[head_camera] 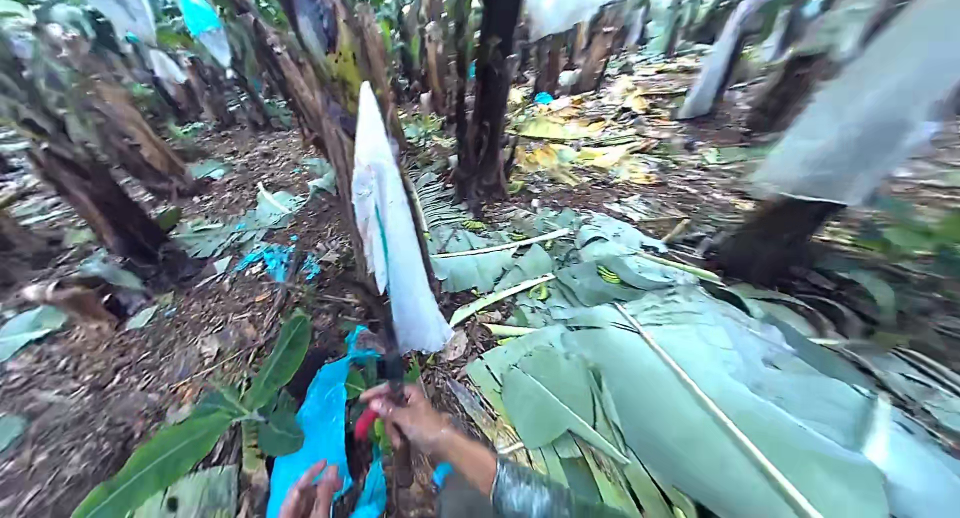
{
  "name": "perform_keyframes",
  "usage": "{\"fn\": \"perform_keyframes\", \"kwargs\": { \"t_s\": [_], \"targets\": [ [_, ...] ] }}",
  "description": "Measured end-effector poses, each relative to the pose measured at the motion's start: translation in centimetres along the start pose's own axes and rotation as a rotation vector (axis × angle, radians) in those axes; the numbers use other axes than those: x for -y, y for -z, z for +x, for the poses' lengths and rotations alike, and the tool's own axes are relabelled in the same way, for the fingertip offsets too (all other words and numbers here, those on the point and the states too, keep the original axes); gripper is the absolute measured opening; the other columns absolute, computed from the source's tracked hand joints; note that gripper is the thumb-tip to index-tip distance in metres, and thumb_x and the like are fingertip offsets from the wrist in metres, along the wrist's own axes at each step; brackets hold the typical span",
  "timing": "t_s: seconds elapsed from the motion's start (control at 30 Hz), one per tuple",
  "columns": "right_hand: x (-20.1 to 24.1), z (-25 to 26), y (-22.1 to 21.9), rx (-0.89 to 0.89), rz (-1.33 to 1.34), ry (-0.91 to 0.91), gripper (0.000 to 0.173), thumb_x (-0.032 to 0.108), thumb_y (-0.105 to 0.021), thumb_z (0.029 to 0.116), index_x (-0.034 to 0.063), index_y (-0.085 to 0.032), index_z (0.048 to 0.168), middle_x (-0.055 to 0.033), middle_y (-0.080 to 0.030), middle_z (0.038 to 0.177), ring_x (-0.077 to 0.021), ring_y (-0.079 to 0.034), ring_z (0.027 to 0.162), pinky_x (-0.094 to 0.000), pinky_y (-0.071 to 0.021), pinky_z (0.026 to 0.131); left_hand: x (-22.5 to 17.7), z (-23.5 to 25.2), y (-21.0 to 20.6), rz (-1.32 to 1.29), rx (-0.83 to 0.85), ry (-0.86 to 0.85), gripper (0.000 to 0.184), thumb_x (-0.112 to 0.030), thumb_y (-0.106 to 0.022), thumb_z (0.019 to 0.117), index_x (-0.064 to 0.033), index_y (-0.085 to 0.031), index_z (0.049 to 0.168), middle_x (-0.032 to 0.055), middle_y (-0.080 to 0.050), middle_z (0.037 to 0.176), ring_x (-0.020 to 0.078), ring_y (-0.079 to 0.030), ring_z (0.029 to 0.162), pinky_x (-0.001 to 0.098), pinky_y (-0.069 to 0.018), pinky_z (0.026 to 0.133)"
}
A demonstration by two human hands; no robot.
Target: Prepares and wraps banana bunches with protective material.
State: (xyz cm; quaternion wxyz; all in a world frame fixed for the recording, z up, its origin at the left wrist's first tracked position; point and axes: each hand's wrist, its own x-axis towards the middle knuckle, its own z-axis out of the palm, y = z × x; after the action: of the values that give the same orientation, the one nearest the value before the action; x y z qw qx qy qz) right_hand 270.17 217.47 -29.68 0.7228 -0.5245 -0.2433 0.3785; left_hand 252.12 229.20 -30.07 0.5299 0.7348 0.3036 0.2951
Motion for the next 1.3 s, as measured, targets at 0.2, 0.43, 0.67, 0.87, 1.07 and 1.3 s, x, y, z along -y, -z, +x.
{"fn": "perform_keyframes", "kwargs": {
  "t_s": [0.2, 0.43, 0.67, 0.87, 1.07, 1.3],
  "targets": [
    [4.8, 15.6, 15.0, -0.158, 0.134, 0.271, 0.032, 0.014, -0.061, 0.098, -0.0008, -0.064, 0.127, 0.0019, -0.068, 0.076, -0.0007, -0.049, 0.047, -0.0199, -0.046, 0.045, -2.3, 20.5, -13.0, 0.055, 0.059, -0.058, 0.047, -0.015, -0.068, 0.0941, -0.0007, -0.058, 0.138, 0.0172, -0.064, 0.135, 0.0252, -0.067, 0.117, 0.0442, -0.0574, 0.095],
    [11.6, 27.7, 27.4, -0.249, 0.3, 0.471, 0.032, 0.012, -0.063, 0.0941, -0.001, -0.067, 0.123, -0.0044, -0.074, 0.094, -0.0033, -0.057, 0.054, -0.0215, -0.0515, 0.052, -15.7, 45.5, -26.3, 0.353, 0.233, -0.267, 0.03, -0.022, -0.058, 0.1042, 0.001, -0.068, 0.121, 0.0132, -0.074, 0.107, 0.0217, -0.072, 0.098, 0.0448, -0.0576, 0.094],
    [10.2, 30.5, 32.2, -0.329, 0.414, 0.412, 0.027, -0.001, -0.064, 0.0917, -0.0027, -0.069, 0.118, -0.0093, -0.075, 0.099, -0.0041, -0.056, 0.051, -0.0213, -0.0517, 0.049, -10.5, 55.0, -37.1, 0.631, 0.214, 0.156, 0.049, -0.038, -0.067, 0.0978, 0.0004, -0.065, 0.129, 0.0244, -0.066, 0.126, 0.0403, -0.06, 0.124, 0.059, -0.043, 0.109],
    [10.2, 31.7, 32.8, -0.342, 0.338, 0.284, 0.026, 0.0, -0.058, 0.0953, -0.0036, -0.066, 0.12, -0.0056, -0.073, 0.089, -0.0041, -0.055, 0.051, -0.0223, -0.0509, 0.048, -6.8, 56.6, -38.1, 0.237, -0.163, 0.121, 0.062, -0.036, -0.08, 0.088, 0.0055, -0.061, 0.13, 0.0257, -0.066, 0.124, 0.0358, -0.063, 0.119, 0.0528, -0.0482, 0.105],
    [12.7, 32.7, 32.8, -0.285, 0.174, 0.289, 0.026, 0.004, -0.058, 0.1002, -0.0029, -0.066, 0.124, -0.006, -0.071, 0.095, -0.0034, -0.058, 0.061, -0.0222, -0.0525, 0.057, -7.2, 53.7, -37.2, -0.119, -0.004, 0.034, 0.04, -0.025, -0.067, 0.0994, 0.0018, -0.056, 0.127, 0.0075, -0.066, 0.105, 0.0108, -0.064, 0.09, 0.0337, -0.0564, 0.079],
    [13.8, 34.1, 31.0, -0.197, 0.062, 0.353, 0.028, 0.007, -0.057, 0.1027, -0.0036, -0.066, 0.127, -0.0065, -0.071, 0.094, -0.0022, -0.057, 0.062, -0.0194, -0.049, 0.055, -7.9, 45.8, -33.6, -0.169, -0.046, -0.176, 0.03, -0.004, -0.056, 0.1002, 0.0045, -0.04, 0.123, -0.0046, -0.059, 0.082, 0.0012, -0.064, 0.068, 0.023, -0.058, 0.066]
  ]
}}
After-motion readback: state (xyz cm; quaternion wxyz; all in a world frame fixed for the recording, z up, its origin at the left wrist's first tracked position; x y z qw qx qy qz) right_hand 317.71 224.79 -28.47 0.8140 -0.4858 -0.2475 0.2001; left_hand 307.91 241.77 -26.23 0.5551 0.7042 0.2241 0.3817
